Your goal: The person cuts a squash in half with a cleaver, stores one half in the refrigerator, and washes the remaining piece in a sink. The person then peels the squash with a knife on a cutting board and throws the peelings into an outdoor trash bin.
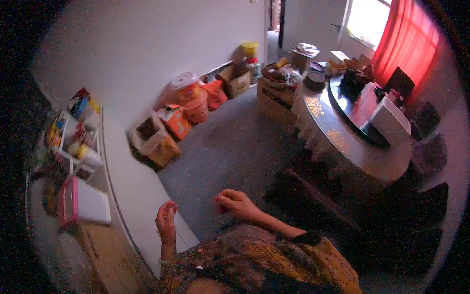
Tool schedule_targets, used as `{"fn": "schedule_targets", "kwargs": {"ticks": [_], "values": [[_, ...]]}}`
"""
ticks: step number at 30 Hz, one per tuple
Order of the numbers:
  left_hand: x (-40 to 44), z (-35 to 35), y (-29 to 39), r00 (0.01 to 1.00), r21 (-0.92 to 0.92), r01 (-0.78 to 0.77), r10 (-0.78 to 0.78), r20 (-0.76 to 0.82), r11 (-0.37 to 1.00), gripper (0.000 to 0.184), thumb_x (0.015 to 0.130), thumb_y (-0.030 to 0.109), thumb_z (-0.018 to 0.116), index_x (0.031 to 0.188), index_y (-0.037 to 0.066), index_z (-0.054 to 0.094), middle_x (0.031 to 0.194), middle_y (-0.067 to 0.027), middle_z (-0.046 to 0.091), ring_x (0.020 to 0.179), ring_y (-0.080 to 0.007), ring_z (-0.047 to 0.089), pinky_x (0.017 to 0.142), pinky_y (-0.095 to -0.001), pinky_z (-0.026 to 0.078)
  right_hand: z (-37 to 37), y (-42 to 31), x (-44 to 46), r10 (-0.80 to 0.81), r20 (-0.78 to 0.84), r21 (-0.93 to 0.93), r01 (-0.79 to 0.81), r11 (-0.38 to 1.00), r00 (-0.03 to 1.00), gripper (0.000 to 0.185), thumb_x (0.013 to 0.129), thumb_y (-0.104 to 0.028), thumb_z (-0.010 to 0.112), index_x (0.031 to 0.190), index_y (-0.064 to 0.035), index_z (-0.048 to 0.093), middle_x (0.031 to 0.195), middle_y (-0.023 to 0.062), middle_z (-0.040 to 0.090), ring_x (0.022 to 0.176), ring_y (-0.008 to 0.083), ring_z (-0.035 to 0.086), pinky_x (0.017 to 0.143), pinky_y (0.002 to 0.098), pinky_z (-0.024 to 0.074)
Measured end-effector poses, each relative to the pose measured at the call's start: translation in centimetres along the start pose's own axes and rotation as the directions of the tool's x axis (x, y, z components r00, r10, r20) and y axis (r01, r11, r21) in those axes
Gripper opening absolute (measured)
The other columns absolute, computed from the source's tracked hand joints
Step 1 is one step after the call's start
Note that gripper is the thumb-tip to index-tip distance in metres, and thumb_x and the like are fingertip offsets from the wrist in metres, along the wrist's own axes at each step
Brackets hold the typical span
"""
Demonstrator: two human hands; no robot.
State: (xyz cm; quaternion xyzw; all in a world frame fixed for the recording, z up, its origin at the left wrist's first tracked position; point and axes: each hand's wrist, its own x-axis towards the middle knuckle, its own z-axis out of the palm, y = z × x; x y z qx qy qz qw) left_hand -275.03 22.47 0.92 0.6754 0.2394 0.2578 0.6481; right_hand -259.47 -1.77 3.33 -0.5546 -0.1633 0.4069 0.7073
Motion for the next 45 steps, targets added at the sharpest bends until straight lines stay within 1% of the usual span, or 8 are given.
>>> {"fn": "schedule_targets", "kwargs": {"ticks": [7,12,20,27,28,35,42,45], "values": [[21.0,11.1,-1.0,0.905,-0.008,-0.025,0.026,0.425,1.000,0.026,0.098,0.007,0.052,0.121,-0.003,0.057,0.114,-0.0101,0.063,0.102,-0.0163,0.061,0.095,-0.0317,0.049,-7.5,-10.9,5.9,-0.119,-0.394,0.103,0.173,0.980,0.911,0.018,0.098,-0.016,0.055,0.104,-0.0007,0.062,0.085,0.0069,0.064,0.077,0.0159,0.061,0.072,0.0318,0.0515],[31.9,12.8,-1.0,0.936,-0.117,0.127,-0.079,0.344,0.985,0.026,0.098,0.008,0.052,0.122,-0.002,0.056,0.112,-0.0096,0.063,0.101,-0.0167,0.061,0.095,-0.0320,0.049,-11.8,-16.2,14.7,-0.046,-0.593,0.339,0.302,0.891,0.804,0.015,0.097,-0.014,0.055,0.102,-0.0020,0.062,0.079,0.0056,0.059,0.072,0.0170,0.060,0.069,0.0325,0.0510],[49.6,12.2,-2.0,0.974,-0.005,0.212,-0.210,0.085,0.977,0.029,0.100,0.012,0.049,0.124,-0.003,0.055,0.114,-0.0128,0.063,0.102,-0.0194,0.062,0.093,-0.0328,0.049,-20.4,-21.2,33.8,-0.053,-0.583,0.233,0.229,0.945,0.811,0.013,0.096,-0.014,0.057,0.101,-0.0030,0.061,0.079,0.0039,0.060,0.067,0.0113,0.053,0.061,0.0259,0.0441],[73.1,22.0,-2.4,0.925,0.088,0.164,-0.184,0.331,0.983,0.029,0.100,0.013,0.049,0.124,-0.004,0.055,0.113,-0.0118,0.063,0.101,-0.0179,0.062,0.091,-0.0309,0.050,-28.0,-24.9,50.7,0.027,-0.695,0.236,0.193,0.952,0.718,0.012,0.095,-0.013,0.059,0.101,-0.0026,0.061,0.079,0.0036,0.060,0.065,0.0093,0.050,0.058,0.0244,0.0407],[76.5,25.2,-1.7,0.902,0.074,0.165,-0.181,0.391,0.983,0.028,0.099,0.010,0.050,0.123,-0.004,0.055,0.113,-0.0121,0.063,0.101,-0.0180,0.062,0.092,-0.0310,0.050,-29.4,-25.0,52.7,-0.002,-0.679,0.293,0.273,0.916,0.734,0.012,0.095,-0.012,0.058,0.102,-0.0022,0.061,0.081,0.0044,0.061,0.065,0.0094,0.050,0.058,0.0244,0.0410],[93.5,45.7,-1.5,0.615,0.089,0.200,-0.196,0.764,0.976,0.027,0.097,0.004,0.053,0.122,-0.006,0.056,0.112,-0.0125,0.064,0.101,-0.0179,0.063,0.093,-0.0305,0.051,-38.8,-28.3,61.4,0.038,-0.885,0.211,0.328,0.921,0.463,0.018,0.092,-0.009,0.061,0.109,-0.0021,0.059,0.080,0.0075,0.062,0.064,0.0106,0.054,0.056,0.0241,0.0438],[105.2,57.7,-3.9,0.612,-0.005,0.294,-0.184,0.769,0.956,0.029,0.096,0.003,0.054,0.124,-0.005,0.054,0.114,-0.0125,0.063,0.101,-0.0174,0.063,0.092,-0.0303,0.051,-53.4,-34.9,71.9,0.023,-0.851,0.213,0.303,0.929,0.525,0.021,0.094,-0.014,0.059,0.112,-0.0013,0.059,0.083,0.0068,0.062,0.064,0.0096,0.053,0.058,0.0242,0.0428],[110.8,59.5,-3.5,0.706,0.046,0.262,-0.224,0.672,0.964,0.031,0.096,0.004,0.054,0.125,-0.005,0.053,0.114,-0.0131,0.063,0.101,-0.0176,0.063,0.090,-0.0302,0.051,-59.4,-38.5,77.6,-0.039,-0.817,0.168,0.303,0.938,0.575,0.021,0.096,-0.015,0.058,0.110,-0.0008,0.059,0.083,0.0061,0.062,0.065,0.0095,0.052,0.059,0.0245,0.0426]]}}
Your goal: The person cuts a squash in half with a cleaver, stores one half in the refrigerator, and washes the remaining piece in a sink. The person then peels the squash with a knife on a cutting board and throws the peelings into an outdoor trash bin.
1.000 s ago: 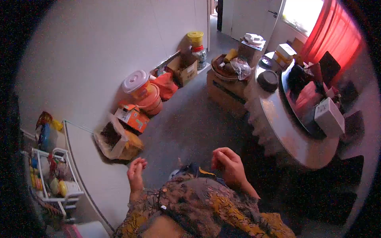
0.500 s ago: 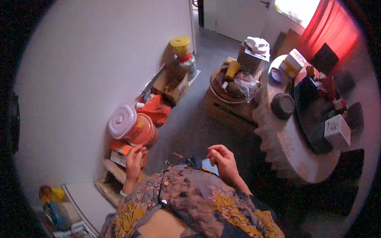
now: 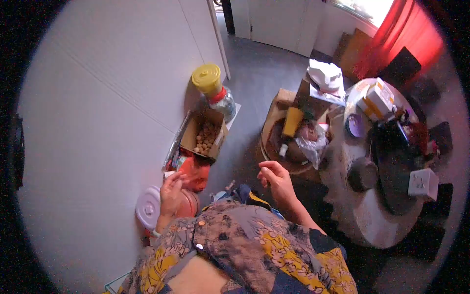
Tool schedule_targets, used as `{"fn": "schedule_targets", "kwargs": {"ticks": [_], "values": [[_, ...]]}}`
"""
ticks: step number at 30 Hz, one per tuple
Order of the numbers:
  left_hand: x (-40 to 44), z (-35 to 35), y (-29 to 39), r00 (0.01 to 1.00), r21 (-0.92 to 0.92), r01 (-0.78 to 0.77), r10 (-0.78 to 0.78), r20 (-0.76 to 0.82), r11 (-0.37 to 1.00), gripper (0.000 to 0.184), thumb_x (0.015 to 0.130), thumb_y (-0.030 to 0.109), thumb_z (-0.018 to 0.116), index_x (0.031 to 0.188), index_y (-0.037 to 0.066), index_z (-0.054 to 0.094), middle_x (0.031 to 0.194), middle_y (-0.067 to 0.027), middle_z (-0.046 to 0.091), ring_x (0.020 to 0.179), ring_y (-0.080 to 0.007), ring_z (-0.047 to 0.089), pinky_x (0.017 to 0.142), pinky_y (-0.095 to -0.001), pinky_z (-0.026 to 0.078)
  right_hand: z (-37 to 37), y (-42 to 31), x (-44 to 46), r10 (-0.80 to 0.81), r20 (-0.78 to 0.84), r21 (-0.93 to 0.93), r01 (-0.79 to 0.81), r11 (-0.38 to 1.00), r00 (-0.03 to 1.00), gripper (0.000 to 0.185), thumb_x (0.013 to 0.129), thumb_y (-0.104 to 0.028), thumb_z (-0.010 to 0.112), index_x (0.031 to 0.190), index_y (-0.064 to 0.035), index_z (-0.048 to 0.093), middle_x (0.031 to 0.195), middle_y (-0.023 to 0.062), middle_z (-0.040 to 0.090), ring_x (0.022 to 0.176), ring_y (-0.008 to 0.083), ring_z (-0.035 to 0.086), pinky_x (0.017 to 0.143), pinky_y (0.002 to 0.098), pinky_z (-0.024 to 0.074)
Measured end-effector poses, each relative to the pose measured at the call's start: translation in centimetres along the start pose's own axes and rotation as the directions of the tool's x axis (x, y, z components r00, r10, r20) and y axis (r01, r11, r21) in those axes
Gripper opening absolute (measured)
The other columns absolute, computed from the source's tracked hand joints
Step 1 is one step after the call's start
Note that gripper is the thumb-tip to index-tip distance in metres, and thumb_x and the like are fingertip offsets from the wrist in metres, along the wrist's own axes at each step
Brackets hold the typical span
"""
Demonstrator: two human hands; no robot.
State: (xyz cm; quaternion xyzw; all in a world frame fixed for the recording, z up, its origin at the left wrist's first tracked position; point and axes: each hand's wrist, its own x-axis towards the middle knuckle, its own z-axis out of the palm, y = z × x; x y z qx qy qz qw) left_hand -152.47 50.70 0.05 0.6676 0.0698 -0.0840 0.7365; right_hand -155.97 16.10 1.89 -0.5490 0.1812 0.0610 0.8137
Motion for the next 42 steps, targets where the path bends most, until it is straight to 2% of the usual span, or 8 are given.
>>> {"fn": "schedule_targets", "kwargs": {"ticks": [1,7,10,12,21,29,38,42], "values": [[1.4,-0.7,1.3,0.999,0.127,-0.026,0.031,-0.033,0.992,0.032,0.097,0.006,0.053,0.126,-0.006,0.052,0.114,-0.0134,0.063,0.100,-0.0174,0.063,0.089,-0.0296,0.051,0.8,-0.9,2.6,0.010,0.025,-0.008,-0.009,1.000,1.000,0.020,0.096,-0.016,0.058,0.110,-0.0008,0.060,0.083,0.0060,0.062,0.064,0.0095,0.052,0.059,0.0244,0.0425],[11.9,-6.8,2.3,0.960,0.144,0.116,-0.073,-0.270,0.983,0.033,0.098,0.009,0.052,0.127,-0.006,0.052,0.112,-0.0123,0.065,0.096,-0.0155,0.063,0.085,-0.0286,0.052,3.8,-1.2,16.3,0.074,0.109,-0.079,-0.065,0.995,0.991,0.021,0.097,-0.017,0.058,0.110,-0.0011,0.060,0.080,0.0057,0.063,0.062,0.0093,0.053,0.057,0.0245,0.0436],[19.7,-6.7,4.4,0.948,0.224,0.205,-0.136,-0.289,0.953,0.033,0.098,0.011,0.052,0.126,-0.006,0.053,0.112,-0.0125,0.065,0.095,-0.0152,0.063,0.083,-0.0284,0.053,4.2,-1.3,22.3,0.069,0.060,-0.029,-0.067,0.997,0.996,0.022,0.097,-0.017,0.059,0.111,-0.0006,0.060,0.081,0.0065,0.063,0.063,0.0096,0.054,0.058,0.0243,0.0441],[25.6,-6.4,4.8,0.975,0.219,0.118,-0.071,-0.211,0.969,0.033,0.098,0.012,0.053,0.126,-0.005,0.053,0.112,-0.0133,0.065,0.096,-0.0160,0.064,0.086,-0.0287,0.052,5.1,-2.8,24.9,0.109,-0.006,0.023,-0.108,0.994,0.994,0.021,0.096,-0.016,0.059,0.110,-0.0003,0.060,0.081,0.0074,0.064,0.064,0.0100,0.054,0.058,0.0244,0.0442],[48.8,7.8,9.9,0.974,0.257,0.002,-0.060,0.218,0.966,0.031,0.096,0.007,0.054,0.124,-0.006,0.054,0.115,-0.0133,0.063,0.101,-0.0188,0.063,0.092,-0.0314,0.051,1.8,-7.9,38.5,0.075,-0.276,0.143,-0.037,0.989,0.958,0.017,0.096,-0.014,0.059,0.107,-0.0011,0.061,0.080,0.0096,0.063,0.062,0.0098,0.054,0.056,0.0240,0.0437],[66.8,19.7,8.8,0.969,0.152,0.164,-0.187,0.158,0.975,0.030,0.097,0.008,0.054,0.124,-0.006,0.054,0.112,-0.0127,0.065,0.100,-0.0152,0.064,0.091,-0.0267,0.050,-6.8,-17.0,58.1,0.083,-0.249,0.142,-0.048,0.989,0.965,0.019,0.096,-0.015,0.059,0.109,-0.0010,0.060,0.081,0.0068,0.063,0.065,0.0093,0.053,0.058,0.0235,0.0434],[84.2,30.0,12.5,0.961,0.115,0.140,-0.163,0.224,0.983,0.034,0.097,0.012,0.057,0.126,-0.005,0.053,0.116,-0.0128,0.064,0.102,-0.0166,0.063,0.091,-0.0278,0.050,-11.9,-31.8,79.7,-0.062,-0.232,0.015,0.067,0.998,0.971,0.017,0.093,-0.013,0.060,0.104,-0.0007,0.061,0.076,0.0089,0.061,0.057,0.0111,0.052,0.053,0.0256,0.0407],[91.8,32.8,14.4,0.969,0.100,0.123,-0.141,0.201,0.987,0.035,0.098,0.014,0.056,0.127,-0.005,0.052,0.118,-0.0137,0.063,0.105,-0.0173,0.063,0.093,-0.0289,0.050,-10.6,-34.3,88.4,-0.008,-0.132,-0.026,0.005,1.000,0.991,0.017,0.095,-0.016,0.060,0.103,-0.0011,0.061,0.079,0.0088,0.063,0.060,0.0130,0.054,0.055,0.0268,0.0420]]}}
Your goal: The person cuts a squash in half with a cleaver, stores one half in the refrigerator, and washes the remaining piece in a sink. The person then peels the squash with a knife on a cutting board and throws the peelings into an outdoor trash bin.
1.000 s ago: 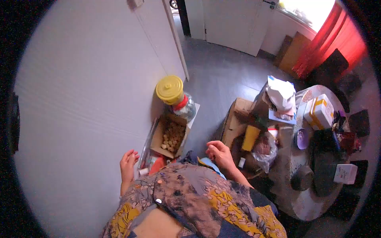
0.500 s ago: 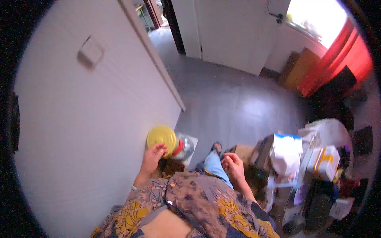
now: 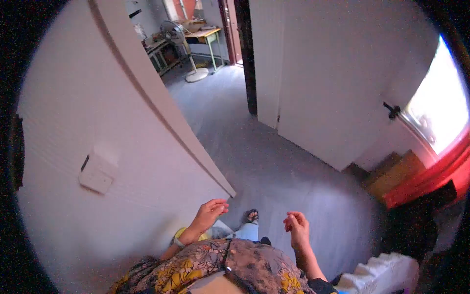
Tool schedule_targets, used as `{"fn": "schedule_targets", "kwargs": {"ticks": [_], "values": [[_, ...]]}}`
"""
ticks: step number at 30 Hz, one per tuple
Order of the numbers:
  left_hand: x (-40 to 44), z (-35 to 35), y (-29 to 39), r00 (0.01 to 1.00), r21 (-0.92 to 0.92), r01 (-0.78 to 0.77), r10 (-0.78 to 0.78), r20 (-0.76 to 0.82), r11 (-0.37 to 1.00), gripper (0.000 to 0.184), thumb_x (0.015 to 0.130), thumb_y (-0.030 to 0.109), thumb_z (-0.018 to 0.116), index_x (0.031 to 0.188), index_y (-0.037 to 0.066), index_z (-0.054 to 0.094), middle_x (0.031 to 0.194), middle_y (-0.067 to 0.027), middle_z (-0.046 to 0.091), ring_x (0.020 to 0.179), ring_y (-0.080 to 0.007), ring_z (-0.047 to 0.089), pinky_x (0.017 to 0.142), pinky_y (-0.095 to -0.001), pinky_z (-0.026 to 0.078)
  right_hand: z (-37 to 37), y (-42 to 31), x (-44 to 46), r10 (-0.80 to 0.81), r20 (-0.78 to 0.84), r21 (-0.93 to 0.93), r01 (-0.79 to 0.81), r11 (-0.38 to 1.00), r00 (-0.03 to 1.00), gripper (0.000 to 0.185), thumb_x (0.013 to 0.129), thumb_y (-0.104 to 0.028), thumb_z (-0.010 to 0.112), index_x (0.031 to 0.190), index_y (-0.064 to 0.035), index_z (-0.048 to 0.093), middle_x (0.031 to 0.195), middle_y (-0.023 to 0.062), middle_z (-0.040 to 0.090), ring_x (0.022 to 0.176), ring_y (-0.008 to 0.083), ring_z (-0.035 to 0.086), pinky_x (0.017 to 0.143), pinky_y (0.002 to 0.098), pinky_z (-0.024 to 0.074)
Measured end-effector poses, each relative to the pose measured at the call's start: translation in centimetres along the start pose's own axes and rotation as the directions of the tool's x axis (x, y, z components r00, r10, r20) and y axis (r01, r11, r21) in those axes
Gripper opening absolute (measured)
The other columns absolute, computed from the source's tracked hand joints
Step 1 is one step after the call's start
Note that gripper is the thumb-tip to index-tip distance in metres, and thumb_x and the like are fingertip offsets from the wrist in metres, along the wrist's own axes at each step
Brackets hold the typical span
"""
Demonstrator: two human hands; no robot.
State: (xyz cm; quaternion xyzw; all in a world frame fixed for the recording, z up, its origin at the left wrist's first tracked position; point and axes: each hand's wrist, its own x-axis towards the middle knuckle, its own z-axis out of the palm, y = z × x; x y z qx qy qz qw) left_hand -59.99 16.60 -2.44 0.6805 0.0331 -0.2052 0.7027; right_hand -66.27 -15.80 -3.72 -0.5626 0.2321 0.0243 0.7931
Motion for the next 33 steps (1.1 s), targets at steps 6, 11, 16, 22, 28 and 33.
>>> {"fn": "schedule_targets", "kwargs": {"ticks": [6,11,16,22,28,33], "values": [[15.5,3.3,5.7,0.988,0.073,-0.135,0.128,0.089,0.988,0.037,0.099,0.016,0.055,0.130,-0.004,0.051,0.122,-0.0139,0.062,0.110,-0.0184,0.061,0.096,-0.0308,0.048,1.8,-3.4,11.5,-0.005,0.063,-0.008,0.006,1.000,0.998,0.022,0.096,-0.019,0.061,0.106,0.0001,0.060,0.077,0.0103,0.063,0.058,0.0139,0.054,0.054,0.0278,0.0431],[26.2,6.5,9.5,0.976,-0.019,-0.150,0.151,0.157,0.989,0.036,0.098,0.015,0.055,0.130,-0.002,0.053,0.119,-0.0118,0.062,0.110,-0.0181,0.061,0.097,-0.0309,0.048,1.1,-7.3,20.1,0.016,0.007,-0.051,-0.016,0.999,1.000,0.017,0.095,-0.014,0.057,0.106,-0.0017,0.060,0.076,0.0102,0.063,0.056,0.0160,0.054,0.052,0.0298,0.0447],[35.7,6.9,11.1,0.988,-0.080,-0.152,0.154,0.020,0.985,0.035,0.096,0.016,0.058,0.126,-0.002,0.056,0.113,-0.0088,0.065,0.102,-0.0151,0.061,0.090,-0.0295,0.050,-0.2,-10.7,31.3,0.024,0.053,-0.162,-0.015,0.987,0.998,0.017,0.095,-0.015,0.057,0.107,-0.0025,0.060,0.077,0.0083,0.063,0.059,0.0149,0.054,0.053,0.0304,0.0451],[44.1,1.5,9.2,0.948,-0.189,-0.163,0.101,-0.303,0.968,0.036,0.098,0.014,0.056,0.129,-0.002,0.053,0.122,-0.0116,0.062,0.109,-0.0211,0.061,0.097,-0.0332,0.048,3.3,-18.6,47.5,0.086,0.183,-0.228,-0.042,0.973,0.979,0.014,0.096,-0.015,0.056,0.106,-0.0051,0.059,0.076,0.0058,0.061,0.059,0.0128,0.054,0.053,0.0274,0.0445],[43.3,-2.4,14.7,0.811,-0.286,-0.168,-0.033,-0.584,0.943,0.039,0.098,0.019,0.058,0.129,-0.004,0.052,0.121,-0.0136,0.061,0.110,-0.0220,0.060,0.097,-0.0358,0.049,13.9,-23.9,60.3,0.175,0.385,-0.346,-0.034,0.938,0.906,0.013,0.096,-0.014,0.055,0.105,-0.0053,0.059,0.079,0.0046,0.060,0.061,0.0112,0.052,0.055,0.0251,0.0433],[44.7,-8.4,11.5,0.641,-0.367,-0.221,-0.149,-0.753,0.904,0.040,0.097,0.020,0.059,0.128,-0.005,0.052,0.117,-0.0136,0.061,0.105,-0.0218,0.062,0.093,-0.0352,0.051,26.7,-19.9,68.1,0.301,0.616,-0.453,0.014,0.891,0.728,0.015,0.096,-0.014,0.055,0.107,-0.0050,0.059,0.080,0.0054,0.061,0.062,0.0105,0.052,0.056,0.0251,0.0434]]}}
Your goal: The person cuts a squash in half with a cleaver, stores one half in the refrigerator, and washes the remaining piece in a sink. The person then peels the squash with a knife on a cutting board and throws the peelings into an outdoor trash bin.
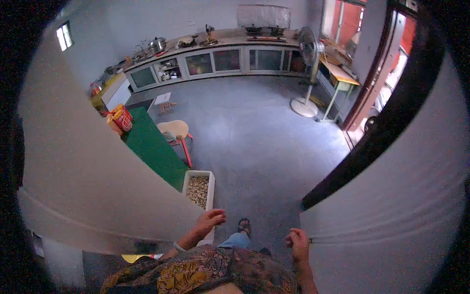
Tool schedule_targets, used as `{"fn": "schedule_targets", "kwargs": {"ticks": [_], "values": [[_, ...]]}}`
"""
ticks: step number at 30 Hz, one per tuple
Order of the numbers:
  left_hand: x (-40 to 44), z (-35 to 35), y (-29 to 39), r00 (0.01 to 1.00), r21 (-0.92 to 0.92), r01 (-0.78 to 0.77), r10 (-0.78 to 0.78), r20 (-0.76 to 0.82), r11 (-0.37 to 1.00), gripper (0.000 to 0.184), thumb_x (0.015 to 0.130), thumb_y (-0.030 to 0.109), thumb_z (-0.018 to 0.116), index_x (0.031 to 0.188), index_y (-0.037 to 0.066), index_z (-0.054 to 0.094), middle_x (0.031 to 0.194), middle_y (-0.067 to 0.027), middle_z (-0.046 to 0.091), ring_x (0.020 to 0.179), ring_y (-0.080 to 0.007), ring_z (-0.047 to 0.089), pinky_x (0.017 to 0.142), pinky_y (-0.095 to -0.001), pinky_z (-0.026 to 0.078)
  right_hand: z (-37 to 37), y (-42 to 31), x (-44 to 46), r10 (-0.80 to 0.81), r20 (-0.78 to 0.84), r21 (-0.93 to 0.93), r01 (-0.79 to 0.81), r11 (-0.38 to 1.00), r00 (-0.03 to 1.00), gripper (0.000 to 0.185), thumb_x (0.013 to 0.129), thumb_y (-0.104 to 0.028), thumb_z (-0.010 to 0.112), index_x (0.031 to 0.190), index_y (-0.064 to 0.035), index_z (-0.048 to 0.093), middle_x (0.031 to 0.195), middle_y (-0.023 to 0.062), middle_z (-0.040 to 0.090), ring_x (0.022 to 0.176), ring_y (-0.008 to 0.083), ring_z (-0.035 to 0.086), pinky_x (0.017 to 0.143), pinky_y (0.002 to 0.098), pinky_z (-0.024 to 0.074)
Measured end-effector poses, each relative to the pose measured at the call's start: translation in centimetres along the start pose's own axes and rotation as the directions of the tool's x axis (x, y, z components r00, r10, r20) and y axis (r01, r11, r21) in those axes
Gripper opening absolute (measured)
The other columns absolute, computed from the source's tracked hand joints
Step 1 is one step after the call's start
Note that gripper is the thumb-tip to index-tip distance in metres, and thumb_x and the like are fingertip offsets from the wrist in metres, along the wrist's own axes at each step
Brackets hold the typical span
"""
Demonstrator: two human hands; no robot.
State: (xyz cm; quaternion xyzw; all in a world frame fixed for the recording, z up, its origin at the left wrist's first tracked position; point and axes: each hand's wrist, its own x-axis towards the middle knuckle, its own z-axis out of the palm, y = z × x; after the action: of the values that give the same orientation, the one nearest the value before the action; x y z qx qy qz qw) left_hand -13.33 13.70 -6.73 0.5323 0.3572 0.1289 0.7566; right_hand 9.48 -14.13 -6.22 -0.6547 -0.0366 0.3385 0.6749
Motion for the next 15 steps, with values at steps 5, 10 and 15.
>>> {"fn": "schedule_targets", "kwargs": {"ticks": [5,10,15], "values": [[10.6,-2.3,4.1,0.992,-0.116,-0.056,0.042,-0.121,0.992,0.035,0.096,0.016,0.059,0.125,-0.003,0.055,0.114,-0.0092,0.064,0.100,-0.0162,0.062,0.089,-0.0298,0.051,7.4,-3.0,13.1,0.016,0.199,-0.007,-0.015,1.000,0.980,0.016,0.096,-0.015,0.056,0.109,-0.0047,0.058,0.080,0.0064,0.062,0.063,0.0112,0.054,0.056,0.0263,0.0451],[22.8,-4.4,12.5,0.984,-0.045,-0.128,0.121,-0.134,0.991,0.034,0.096,0.016,0.059,0.124,-0.003,0.056,0.114,-0.0086,0.063,0.100,-0.0150,0.061,0.091,-0.0292,0.049,13.2,-8.4,24.9,0.029,0.191,0.056,-0.040,0.998,0.981,0.018,0.097,-0.013,0.054,0.109,-0.0005,0.058,0.079,0.0076,0.063,0.062,0.0122,0.055,0.056,0.0271,0.0464],[34.3,-3.9,18.4,0.991,0.106,-0.135,0.134,0.023,0.985,0.035,0.097,0.016,0.058,0.127,-0.002,0.055,0.116,-0.0084,0.063,0.103,-0.0160,0.061,0.092,-0.0301,0.049,15.2,-12.8,34.3,0.042,0.063,0.157,-0.051,0.986,0.997,0.016,0.096,-0.014,0.055,0.107,-0.0022,0.058,0.078,0.0074,0.062,0.059,0.0125,0.054,0.053,0.0270,0.0451]]}}
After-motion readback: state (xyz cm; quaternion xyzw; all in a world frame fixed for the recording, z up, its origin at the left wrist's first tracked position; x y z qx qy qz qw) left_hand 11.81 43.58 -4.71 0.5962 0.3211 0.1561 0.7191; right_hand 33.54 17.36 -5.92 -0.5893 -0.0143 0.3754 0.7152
